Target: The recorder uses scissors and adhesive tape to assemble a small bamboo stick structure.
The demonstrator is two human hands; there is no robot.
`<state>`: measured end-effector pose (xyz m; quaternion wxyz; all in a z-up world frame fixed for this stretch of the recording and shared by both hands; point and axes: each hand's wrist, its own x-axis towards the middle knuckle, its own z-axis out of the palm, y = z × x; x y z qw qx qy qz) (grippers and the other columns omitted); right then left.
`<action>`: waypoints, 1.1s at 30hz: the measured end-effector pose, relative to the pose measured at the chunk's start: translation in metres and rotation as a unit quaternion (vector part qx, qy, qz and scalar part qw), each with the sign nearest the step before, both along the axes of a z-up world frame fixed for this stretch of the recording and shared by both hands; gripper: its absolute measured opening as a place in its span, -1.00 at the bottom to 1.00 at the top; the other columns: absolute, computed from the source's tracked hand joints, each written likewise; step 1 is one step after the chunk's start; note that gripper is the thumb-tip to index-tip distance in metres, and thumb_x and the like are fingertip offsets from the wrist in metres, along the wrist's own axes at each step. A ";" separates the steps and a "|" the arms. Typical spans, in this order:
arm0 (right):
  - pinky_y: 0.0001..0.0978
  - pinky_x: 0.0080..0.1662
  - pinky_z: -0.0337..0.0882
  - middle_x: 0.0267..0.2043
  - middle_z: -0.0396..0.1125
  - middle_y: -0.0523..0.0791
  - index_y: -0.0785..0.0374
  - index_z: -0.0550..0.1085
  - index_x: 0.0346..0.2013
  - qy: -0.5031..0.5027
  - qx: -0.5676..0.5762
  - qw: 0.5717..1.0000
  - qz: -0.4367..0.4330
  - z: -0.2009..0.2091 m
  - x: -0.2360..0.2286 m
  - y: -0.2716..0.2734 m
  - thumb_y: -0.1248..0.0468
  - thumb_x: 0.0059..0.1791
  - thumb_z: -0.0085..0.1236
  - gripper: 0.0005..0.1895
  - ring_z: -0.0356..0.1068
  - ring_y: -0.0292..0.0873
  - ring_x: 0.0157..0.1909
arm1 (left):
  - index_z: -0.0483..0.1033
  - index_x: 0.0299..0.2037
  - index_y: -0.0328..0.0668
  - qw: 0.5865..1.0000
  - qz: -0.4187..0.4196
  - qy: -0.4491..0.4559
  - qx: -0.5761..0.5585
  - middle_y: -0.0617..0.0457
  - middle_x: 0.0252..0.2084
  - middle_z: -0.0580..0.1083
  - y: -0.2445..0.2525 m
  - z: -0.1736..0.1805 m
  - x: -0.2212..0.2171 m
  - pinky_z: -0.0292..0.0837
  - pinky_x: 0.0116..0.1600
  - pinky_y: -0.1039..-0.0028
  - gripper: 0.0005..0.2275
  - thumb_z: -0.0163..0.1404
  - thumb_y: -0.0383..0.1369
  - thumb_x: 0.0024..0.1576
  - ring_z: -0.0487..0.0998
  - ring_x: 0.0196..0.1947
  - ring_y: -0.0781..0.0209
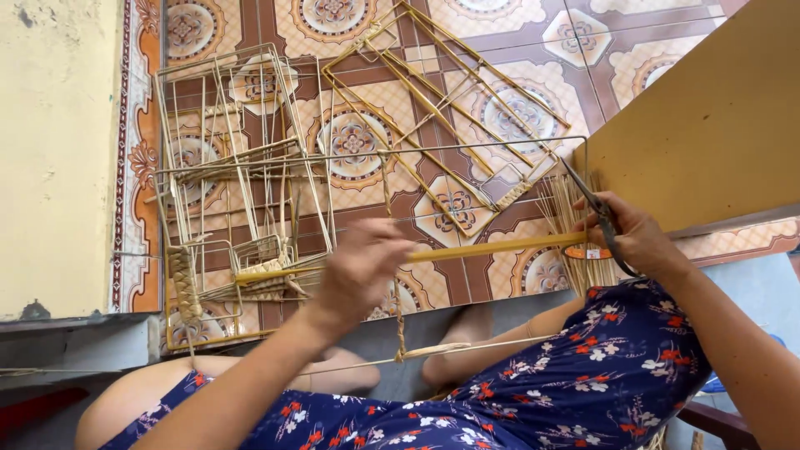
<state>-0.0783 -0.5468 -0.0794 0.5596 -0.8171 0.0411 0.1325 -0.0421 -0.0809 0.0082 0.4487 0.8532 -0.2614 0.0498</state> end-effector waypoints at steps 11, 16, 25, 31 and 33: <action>-0.35 0.07 0.46 -0.22 0.37 -0.16 0.23 0.40 0.18 -0.022 0.012 1.000 0.013 0.016 0.001 0.012 0.42 -0.02 0.16 -0.54 0.47 -0.21 0.00 | 0.49 0.00 -0.14 0.942 -0.176 0.016 0.285 -0.09 -0.31 0.57 -0.124 -0.047 0.000 0.52 -0.32 0.23 -0.85 -0.10 -0.39 0.30 0.65 -0.29 -0.01; -0.34 0.08 0.48 -0.16 0.47 -0.08 0.25 0.39 0.17 -0.015 0.022 1.000 0.004 0.044 -0.005 0.026 0.39 -0.01 0.14 -0.57 0.50 -0.20 0.01 | 0.48 -0.18 -0.29 0.969 -0.132 -0.169 0.119 -0.13 -0.25 0.56 -0.203 -0.068 -0.016 0.58 -0.24 0.28 -0.89 -0.06 -0.46 0.15 0.64 -0.24 -0.02; -0.46 0.02 0.42 -0.05 0.40 -0.06 0.27 0.39 0.19 -0.124 -0.028 0.992 -0.007 0.067 -0.018 0.038 0.39 0.07 0.09 -0.62 0.39 -0.30 -0.02 | 0.47 -0.04 -0.17 0.962 -0.185 0.089 0.178 -0.13 -0.25 0.62 -0.239 0.003 0.005 0.59 -0.24 0.09 -0.80 -0.15 -0.36 0.21 0.69 -0.27 -0.07; -0.60 -0.32 0.36 -0.15 0.45 -0.11 0.27 0.34 0.19 -0.292 0.109 0.929 -0.198 0.174 -0.011 0.112 0.38 0.23 0.13 -0.75 0.41 -0.33 -0.30 | 0.67 -0.27 -0.03 0.981 -0.150 0.086 -0.089 0.01 -0.51 0.58 -0.219 0.079 0.051 0.52 -0.35 0.28 -0.68 -0.06 -0.05 0.22 0.61 -0.52 0.18; -0.65 -0.39 0.34 -0.18 0.45 -0.12 0.26 0.33 0.19 -0.356 0.126 0.902 -0.208 0.216 -0.001 0.138 0.38 0.24 0.13 -0.76 0.42 -0.34 -0.34 | 0.70 -0.26 0.00 0.973 -0.154 0.089 -0.147 0.06 -0.60 0.56 -0.205 0.110 0.052 0.48 -0.43 0.37 -0.68 -0.03 -0.02 0.22 0.55 -0.63 0.32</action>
